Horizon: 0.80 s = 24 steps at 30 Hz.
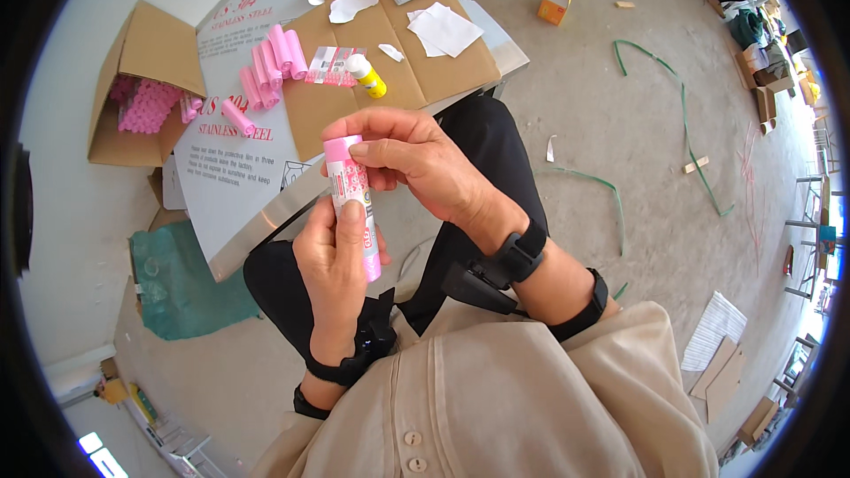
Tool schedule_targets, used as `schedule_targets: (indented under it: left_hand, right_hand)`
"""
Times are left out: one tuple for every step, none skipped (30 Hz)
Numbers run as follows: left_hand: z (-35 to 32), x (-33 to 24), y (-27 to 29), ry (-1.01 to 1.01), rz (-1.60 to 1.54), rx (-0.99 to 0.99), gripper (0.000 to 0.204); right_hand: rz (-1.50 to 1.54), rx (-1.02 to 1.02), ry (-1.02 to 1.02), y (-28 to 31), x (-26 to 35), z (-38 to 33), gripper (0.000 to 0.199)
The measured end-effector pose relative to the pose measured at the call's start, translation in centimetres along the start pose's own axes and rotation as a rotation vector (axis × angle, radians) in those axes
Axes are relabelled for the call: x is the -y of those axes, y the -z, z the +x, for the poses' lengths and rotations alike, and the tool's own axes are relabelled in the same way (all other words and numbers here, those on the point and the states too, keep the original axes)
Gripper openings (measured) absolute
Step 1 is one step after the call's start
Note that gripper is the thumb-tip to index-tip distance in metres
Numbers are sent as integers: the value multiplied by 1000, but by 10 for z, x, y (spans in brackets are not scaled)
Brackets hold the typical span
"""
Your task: Applying adhesive labels to small plastic bottles in a workshop.
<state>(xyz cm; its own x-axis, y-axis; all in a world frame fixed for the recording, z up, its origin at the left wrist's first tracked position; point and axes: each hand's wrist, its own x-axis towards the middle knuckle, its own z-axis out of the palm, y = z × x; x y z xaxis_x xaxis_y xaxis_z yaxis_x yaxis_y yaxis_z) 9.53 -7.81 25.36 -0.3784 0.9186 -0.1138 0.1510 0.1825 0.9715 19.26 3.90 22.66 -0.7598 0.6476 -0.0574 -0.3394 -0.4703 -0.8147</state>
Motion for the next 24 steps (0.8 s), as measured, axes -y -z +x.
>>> schedule_targets:
  left_hand:
    - [0, 2, 0, 3, 2, 1, 33]
    - [0, 5, 0, -46, 54, -11, 31]
    - [0, 7, 0, -96, 106, -22, 30]
    - [-1, 7, 0, -93, 106, -19, 30]
    - [-2, 8, 0, -89, 98, -20, 30]
    - [-3, 8, 0, -88, 90, -22, 31]
    - [-4, 8, -1, -88, 91, -22, 31]
    - [-4, 10, -2, -120, 42, -28, 32]
    - [-5, 11, -2, -153, -7, -31, 34]
    - [-5, 12, -1, -153, -8, -30, 34]
    - [-5, 12, 1, -129, -52, -18, 34]
    - [-5, 13, 2, -103, -97, -6, 35]
    - [-5, 13, 1, -103, -97, -5, 35]
    - [-4, 12, 0, -146, 15, 0, 35]
    - [-4, 12, 1, -189, 128, 2, 35]
    - [-4, 12, 2, -187, 128, 2, 35]
    - [-4, 12, 3, -180, 149, -9, 36]
    - [-4, 12, 4, -175, 170, -19, 38]
    - [-4, 13, 4, -174, 170, -18, 38]
    - [-4, 15, 4, -172, 134, -20, 40]
    - [-5, 16, 4, -170, 100, -22, 42]
    - [-5, 17, 4, -169, 101, -21, 42]
    - [-4, 17, 4, -205, 62, -17, 44]
    - [-4, 18, 4, -241, 22, -14, 45]
  right_hand:
    - [-10, -11, 2, -1, -1, -1, 28]
    - [-7, -13, 0, -2, -1, -1, 28]
    - [-20, -20, 1, -1, -2, 0, 28]
    - [-33, -27, 2, -1, -3, 0, 28]
    - [-31, -29, 1, 0, -4, -1, 28]
    - [-21, -33, -2, 1, -5, 0, 29]
    - [-12, -35, -5, 3, -6, 0, 29]
    - [-11, -35, -5, 3, -7, 0, 29]
    - [-2, -43, -8, 5, -8, 0, 29]
    - [7, -51, -11, 5, -8, 0, 30]
    - [7, -52, -11, 6, -8, 0, 30]
    - [19, -58, -7, 7, -8, -1, 30]
    - [31, -65, -3, 7, -9, -1, 30]
    - [31, -67, -2, 8, -9, -2, 30]
    - [33, -66, 1, 7, -9, -2, 30]
    - [35, -65, 4, 7, -9, -2, 30]
    - [36, -66, 3, 6, -9, -2, 30]
    - [37, -72, -9, 5, -7, -3, 30]
    - [37, -78, -21, 4, -7, -3, 30]
    - [38, -79, -21, 4, -8, -3, 30]
    - [23, -83, 0, 2, -9, -4, 30]
    - [8, -87, 20, 2, -11, -4, 31]
    - [10, -88, 20, 2, -12, -4, 31]
    - [1, -77, 32, 2, -12, -4, 32]
